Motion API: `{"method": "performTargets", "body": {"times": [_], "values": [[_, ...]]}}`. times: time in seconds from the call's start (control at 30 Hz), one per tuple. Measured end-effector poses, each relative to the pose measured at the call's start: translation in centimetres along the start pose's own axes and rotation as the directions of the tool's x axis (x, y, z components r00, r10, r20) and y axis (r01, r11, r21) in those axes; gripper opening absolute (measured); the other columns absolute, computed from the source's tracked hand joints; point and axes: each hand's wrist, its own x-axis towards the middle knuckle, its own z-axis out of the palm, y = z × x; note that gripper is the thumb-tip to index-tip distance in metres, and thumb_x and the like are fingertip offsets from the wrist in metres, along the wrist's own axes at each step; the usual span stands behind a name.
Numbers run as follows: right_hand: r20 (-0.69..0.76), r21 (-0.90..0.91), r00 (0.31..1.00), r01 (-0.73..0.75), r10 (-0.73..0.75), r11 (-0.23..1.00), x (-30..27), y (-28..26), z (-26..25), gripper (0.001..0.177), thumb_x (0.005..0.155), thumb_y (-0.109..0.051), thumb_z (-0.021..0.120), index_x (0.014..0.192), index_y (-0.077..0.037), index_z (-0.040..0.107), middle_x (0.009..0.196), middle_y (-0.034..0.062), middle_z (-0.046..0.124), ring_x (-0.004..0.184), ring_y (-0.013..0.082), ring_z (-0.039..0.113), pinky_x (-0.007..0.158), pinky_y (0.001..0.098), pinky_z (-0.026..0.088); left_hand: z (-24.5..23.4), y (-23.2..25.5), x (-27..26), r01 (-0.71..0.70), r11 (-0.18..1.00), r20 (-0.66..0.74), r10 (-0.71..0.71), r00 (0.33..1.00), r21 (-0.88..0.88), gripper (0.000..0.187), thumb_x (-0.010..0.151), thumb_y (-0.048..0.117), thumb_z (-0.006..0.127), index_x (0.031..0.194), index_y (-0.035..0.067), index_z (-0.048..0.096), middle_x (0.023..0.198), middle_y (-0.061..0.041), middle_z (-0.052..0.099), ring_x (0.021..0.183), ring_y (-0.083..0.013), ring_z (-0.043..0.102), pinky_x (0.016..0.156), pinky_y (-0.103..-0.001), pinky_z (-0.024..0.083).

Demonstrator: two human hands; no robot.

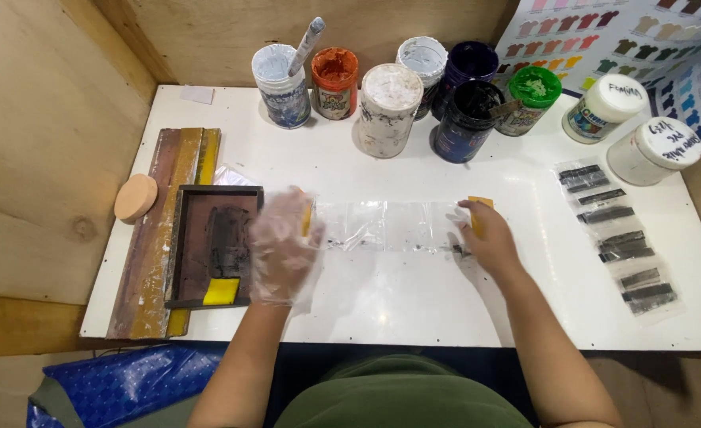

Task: The person uses a yellow sponge to apply dark paint onto a rectangular frame, spreading it evenly across the surface. They then handle several small plastic bags containing black items, placing them on the table before returning to continue applying paint to the frame.

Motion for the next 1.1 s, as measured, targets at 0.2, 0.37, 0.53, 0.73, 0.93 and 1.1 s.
{"method": "performTargets", "body": {"times": [0.2,0.37,0.53,0.73,0.93,1.1], "values": [[0.124,-0.625,0.989,0.137,-0.076,0.768,-0.9,0.9,3.3,0.047,0.103,-0.038,0.052,0.148,-0.028,0.053,0.164,0.0077,0.042,0.157,0.0294,0.026,0.120,0.0689,-0.001,5.5,-7.9,-2.5,-0.321,0.763,0.333,0.146,0.931,0.561,0.080,0.098,0.073,0.020,0.159,0.022,0.025,0.169,-0.015,0.018,0.155,-0.0354,0.015,0.122,-0.068,0.004],[0.136,-0.700,0.991,0.094,0.004,0.708,-1.4,1.0,3.3,0.060,0.103,-0.053,0.047,0.157,-0.027,0.043,0.169,0.0073,0.030,0.160,0.0272,0.013,0.116,0.0707,-0.014,3.6,-5.0,-1.7,-0.257,0.639,0.559,-0.328,0.762,0.725,0.095,0.094,0.077,0.034,0.165,0.017,0.016,0.173,-0.012,0.007,0.159,-0.0328,0.004,0.119,-0.073,0.008],[0.149,-0.713,0.988,0.083,0.034,0.696,-1.5,0.5,3.1,0.063,0.103,-0.055,0.043,0.159,-0.026,0.040,0.170,0.0056,0.027,0.160,0.0269,0.010,0.115,0.0713,-0.016,3.9,-5.4,-0.9,-0.258,0.594,0.526,-0.334,0.782,0.762,0.092,0.094,0.076,0.034,0.165,0.020,0.019,0.174,-0.008,0.009,0.160,-0.0299,0.006,0.118,-0.075,0.006],[0.141,-0.715,0.989,0.072,0.043,0.695,-1.1,0.7,3.1,0.063,0.104,-0.055,0.040,0.160,-0.026,0.037,0.171,0.0047,0.025,0.161,0.0267,0.006,0.114,0.0724,-0.017,3.7,-4.0,-0.1,-0.244,0.574,0.504,-0.353,0.788,0.782,0.089,0.096,0.072,0.036,0.165,0.018,0.018,0.174,-0.005,0.009,0.160,-0.0292,0.003,0.118,-0.075,0.007],[0.123,-0.734,0.991,0.062,0.043,0.676,-1.7,0.0,2.5,0.063,0.106,-0.055,0.037,0.161,-0.024,0.036,0.171,0.0058,0.026,0.161,0.0282,0.006,0.113,0.0749,-0.016,1.5,-3.9,-0.1,-0.179,0.589,0.426,-0.311,0.850,0.788,0.085,0.098,0.068,0.035,0.164,0.018,0.019,0.174,-0.004,0.010,0.159,-0.0295,0.006,0.118,-0.075,0.008],[0.179,-0.677,0.980,0.185,-0.084,0.712,-0.6,-3.3,4.5,0.069,0.104,-0.063,0.029,0.162,-0.025,0.032,0.171,0.0062,0.025,0.159,0.0333,0.010,0.113,0.0801,-0.006,0.4,-3.9,-3.0,-0.184,0.615,0.363,-0.178,0.915,0.767,0.082,0.100,0.068,0.022,0.161,0.014,0.023,0.171,-0.010,0.017,0.157,-0.0305,0.015,0.119,-0.072,0.005]]}}
